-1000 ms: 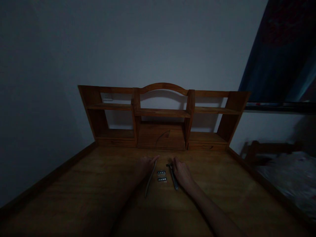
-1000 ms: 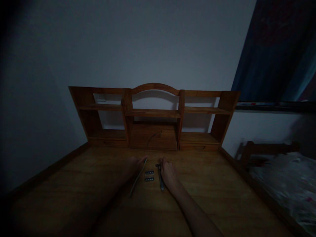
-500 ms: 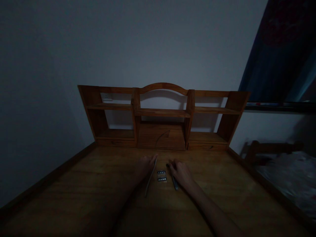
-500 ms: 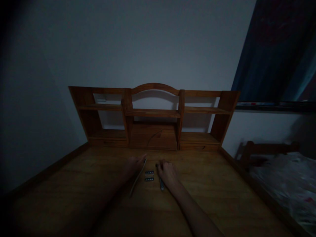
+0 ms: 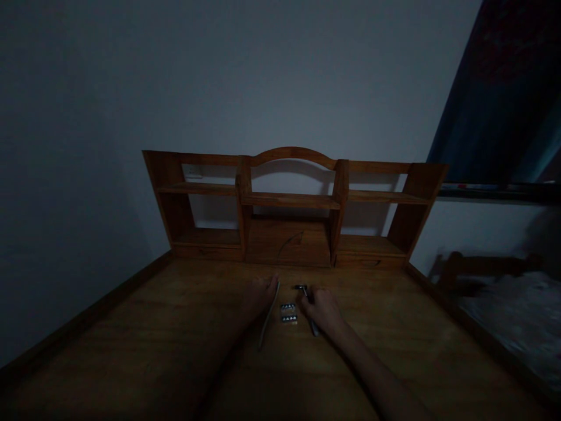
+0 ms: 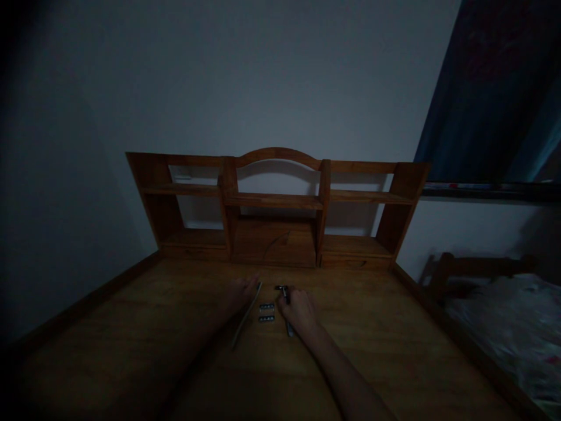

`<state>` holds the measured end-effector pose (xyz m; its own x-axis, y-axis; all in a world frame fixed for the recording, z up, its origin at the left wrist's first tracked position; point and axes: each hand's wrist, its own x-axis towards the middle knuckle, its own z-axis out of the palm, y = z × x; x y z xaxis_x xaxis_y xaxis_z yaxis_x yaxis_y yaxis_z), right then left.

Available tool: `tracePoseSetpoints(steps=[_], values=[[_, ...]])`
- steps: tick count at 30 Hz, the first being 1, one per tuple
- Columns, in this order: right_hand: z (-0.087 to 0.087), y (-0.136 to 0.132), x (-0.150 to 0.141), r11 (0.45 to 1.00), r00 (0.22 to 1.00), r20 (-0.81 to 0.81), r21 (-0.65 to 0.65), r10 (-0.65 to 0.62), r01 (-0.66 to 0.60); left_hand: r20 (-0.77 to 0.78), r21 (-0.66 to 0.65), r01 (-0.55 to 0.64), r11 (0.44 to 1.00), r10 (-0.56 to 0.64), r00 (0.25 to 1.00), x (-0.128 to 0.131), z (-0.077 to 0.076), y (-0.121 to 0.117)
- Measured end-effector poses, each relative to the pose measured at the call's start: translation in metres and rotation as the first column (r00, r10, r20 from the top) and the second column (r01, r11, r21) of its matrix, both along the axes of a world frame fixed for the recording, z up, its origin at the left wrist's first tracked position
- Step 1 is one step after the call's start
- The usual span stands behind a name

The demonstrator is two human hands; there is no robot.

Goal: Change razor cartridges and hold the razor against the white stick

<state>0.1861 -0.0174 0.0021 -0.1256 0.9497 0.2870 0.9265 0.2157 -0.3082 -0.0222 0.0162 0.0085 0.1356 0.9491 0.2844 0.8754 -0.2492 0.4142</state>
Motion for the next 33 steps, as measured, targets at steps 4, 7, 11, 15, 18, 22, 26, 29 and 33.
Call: tracePoseSetpoints(steps=[4,7,11,15,18,22,26,29,33], values=[[0.003,-0.001,0.001,0.995,0.994,-0.111,0.099,0.005,0.006,0.083,0.008,0.007,1.000,-0.007,0.996,0.001,-0.005,0.002],[0.002,0.001,0.003,0.989,0.989,-0.143,0.150,0.034,-0.012,0.140,0.017,0.039,0.999,-0.041,0.989,0.004,-0.010,0.004],[0.002,0.001,0.004,0.987,0.984,-0.166,0.155,0.070,-0.044,0.210,0.033,0.112,0.993,-0.117,0.971,0.006,-0.015,0.004],[0.011,-0.005,0.000,0.980,0.957,-0.237,0.141,0.169,-0.139,0.211,0.065,0.095,0.993,-0.107,0.972,0.007,-0.016,0.004],[0.016,-0.012,-0.004,0.979,0.942,-0.270,0.104,0.199,-0.177,0.163,0.095,0.119,0.988,-0.133,0.978,0.006,-0.015,0.005],[0.015,-0.013,-0.007,0.960,0.907,-0.316,0.122,0.278,-0.252,0.096,0.227,0.288,0.930,-0.316,0.944,0.008,-0.014,0.002],[0.009,-0.009,-0.005,0.957,0.923,-0.267,0.162,0.277,-0.240,0.045,0.311,0.334,0.890,-0.364,0.930,0.013,-0.016,-0.001],[0.006,-0.008,-0.004,0.951,0.933,-0.229,0.205,0.277,-0.233,0.030,0.324,0.320,0.890,-0.348,0.937,0.015,-0.020,0.001],[0.009,-0.009,-0.005,0.941,0.930,-0.229,0.251,0.288,-0.229,0.033,0.353,0.267,0.897,-0.297,0.954,0.013,-0.021,0.005]])
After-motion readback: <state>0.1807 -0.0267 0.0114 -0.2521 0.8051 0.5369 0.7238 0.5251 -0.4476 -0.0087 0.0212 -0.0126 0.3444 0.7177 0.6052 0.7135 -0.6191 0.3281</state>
